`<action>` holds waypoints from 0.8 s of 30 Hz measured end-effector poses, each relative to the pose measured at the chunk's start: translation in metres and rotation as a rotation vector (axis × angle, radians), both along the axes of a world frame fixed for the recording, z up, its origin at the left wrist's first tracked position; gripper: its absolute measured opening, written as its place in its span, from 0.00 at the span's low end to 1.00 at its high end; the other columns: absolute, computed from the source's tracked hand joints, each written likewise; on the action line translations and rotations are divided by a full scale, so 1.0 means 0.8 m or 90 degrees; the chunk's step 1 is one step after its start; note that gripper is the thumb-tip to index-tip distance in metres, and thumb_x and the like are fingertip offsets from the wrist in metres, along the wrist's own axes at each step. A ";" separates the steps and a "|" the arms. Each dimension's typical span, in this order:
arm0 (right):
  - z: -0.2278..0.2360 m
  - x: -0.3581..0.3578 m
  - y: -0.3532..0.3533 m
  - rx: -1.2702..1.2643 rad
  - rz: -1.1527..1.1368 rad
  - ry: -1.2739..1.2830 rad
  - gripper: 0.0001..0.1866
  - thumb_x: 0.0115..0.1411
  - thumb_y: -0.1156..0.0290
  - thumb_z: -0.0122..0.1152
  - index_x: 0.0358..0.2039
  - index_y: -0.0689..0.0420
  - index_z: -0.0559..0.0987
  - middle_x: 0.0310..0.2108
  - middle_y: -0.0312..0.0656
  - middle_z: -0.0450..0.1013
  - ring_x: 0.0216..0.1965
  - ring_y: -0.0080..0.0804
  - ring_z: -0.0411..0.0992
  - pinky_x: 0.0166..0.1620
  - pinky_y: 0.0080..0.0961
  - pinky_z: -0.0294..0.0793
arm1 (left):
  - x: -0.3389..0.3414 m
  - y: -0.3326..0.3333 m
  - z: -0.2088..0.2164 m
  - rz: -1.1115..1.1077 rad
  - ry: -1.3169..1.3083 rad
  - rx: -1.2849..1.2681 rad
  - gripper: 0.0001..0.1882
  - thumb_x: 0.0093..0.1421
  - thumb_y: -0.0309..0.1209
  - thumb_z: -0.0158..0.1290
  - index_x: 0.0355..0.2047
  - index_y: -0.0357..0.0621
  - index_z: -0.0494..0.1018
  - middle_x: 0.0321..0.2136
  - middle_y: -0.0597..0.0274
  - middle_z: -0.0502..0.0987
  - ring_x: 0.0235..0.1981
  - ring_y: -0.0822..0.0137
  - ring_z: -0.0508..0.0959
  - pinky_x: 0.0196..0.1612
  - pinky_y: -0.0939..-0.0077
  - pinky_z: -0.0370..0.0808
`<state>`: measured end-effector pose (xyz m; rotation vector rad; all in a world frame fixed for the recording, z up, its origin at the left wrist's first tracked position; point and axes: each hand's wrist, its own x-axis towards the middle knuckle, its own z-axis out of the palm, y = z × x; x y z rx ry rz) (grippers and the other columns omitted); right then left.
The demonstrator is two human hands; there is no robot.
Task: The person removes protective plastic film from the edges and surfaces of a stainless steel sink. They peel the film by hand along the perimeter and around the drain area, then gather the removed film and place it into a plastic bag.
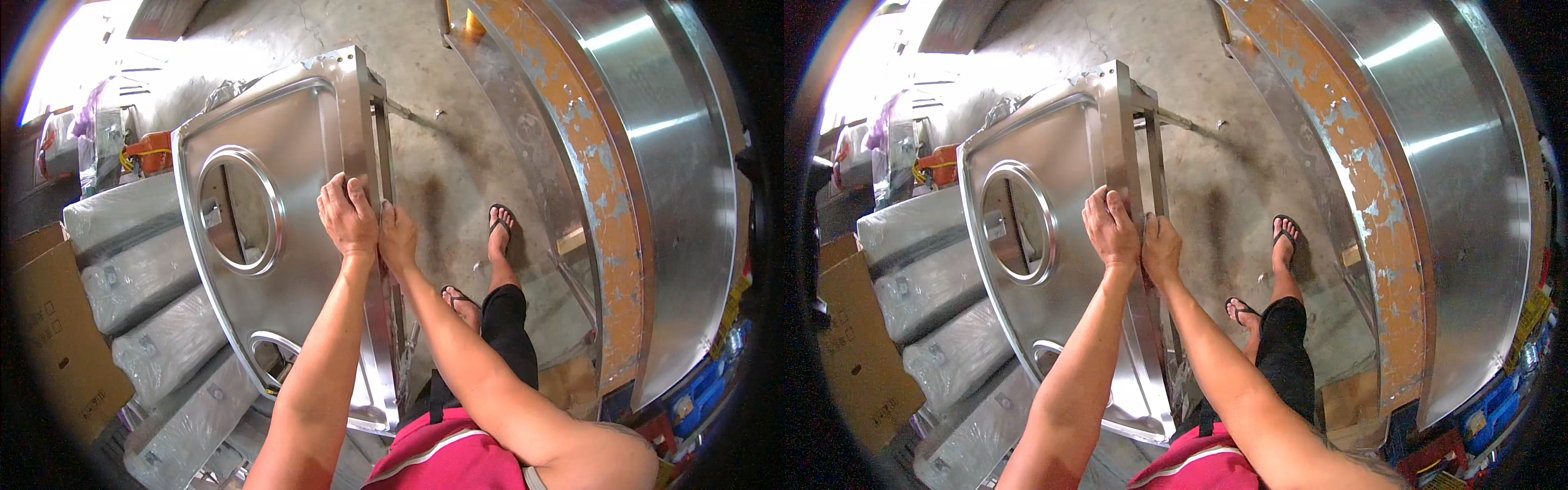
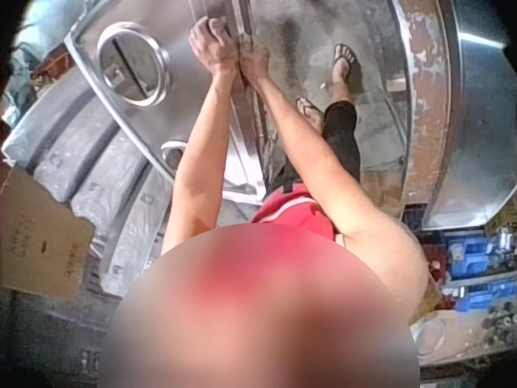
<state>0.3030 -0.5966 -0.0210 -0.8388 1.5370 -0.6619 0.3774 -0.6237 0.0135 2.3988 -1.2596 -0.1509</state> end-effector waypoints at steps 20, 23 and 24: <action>-0.038 -0.067 0.054 0.096 -0.002 -0.260 0.19 0.74 0.58 0.52 0.53 0.60 0.78 0.35 0.35 0.77 0.31 0.23 0.71 0.36 0.28 0.72 | 0.003 -0.011 -0.002 -0.001 0.006 0.000 0.24 0.72 0.48 0.41 0.51 0.40 0.73 0.46 0.49 0.76 0.51 0.46 0.73 0.57 0.53 0.67; 0.004 -0.043 0.070 0.120 -0.020 -0.213 0.16 0.71 0.65 0.57 0.53 0.63 0.77 0.35 0.37 0.77 0.33 0.24 0.73 0.37 0.27 0.74 | 0.003 -0.011 0.000 -0.002 0.002 0.011 0.25 0.73 0.48 0.39 0.51 0.39 0.72 0.46 0.49 0.76 0.51 0.46 0.72 0.57 0.54 0.66; 0.009 -0.036 0.072 0.142 -0.034 -0.225 0.16 0.70 0.67 0.58 0.53 0.63 0.77 0.35 0.38 0.77 0.33 0.25 0.74 0.37 0.27 0.74 | 0.003 -0.012 0.001 0.000 0.002 0.010 0.25 0.72 0.49 0.40 0.51 0.40 0.73 0.47 0.49 0.76 0.51 0.46 0.73 0.57 0.53 0.67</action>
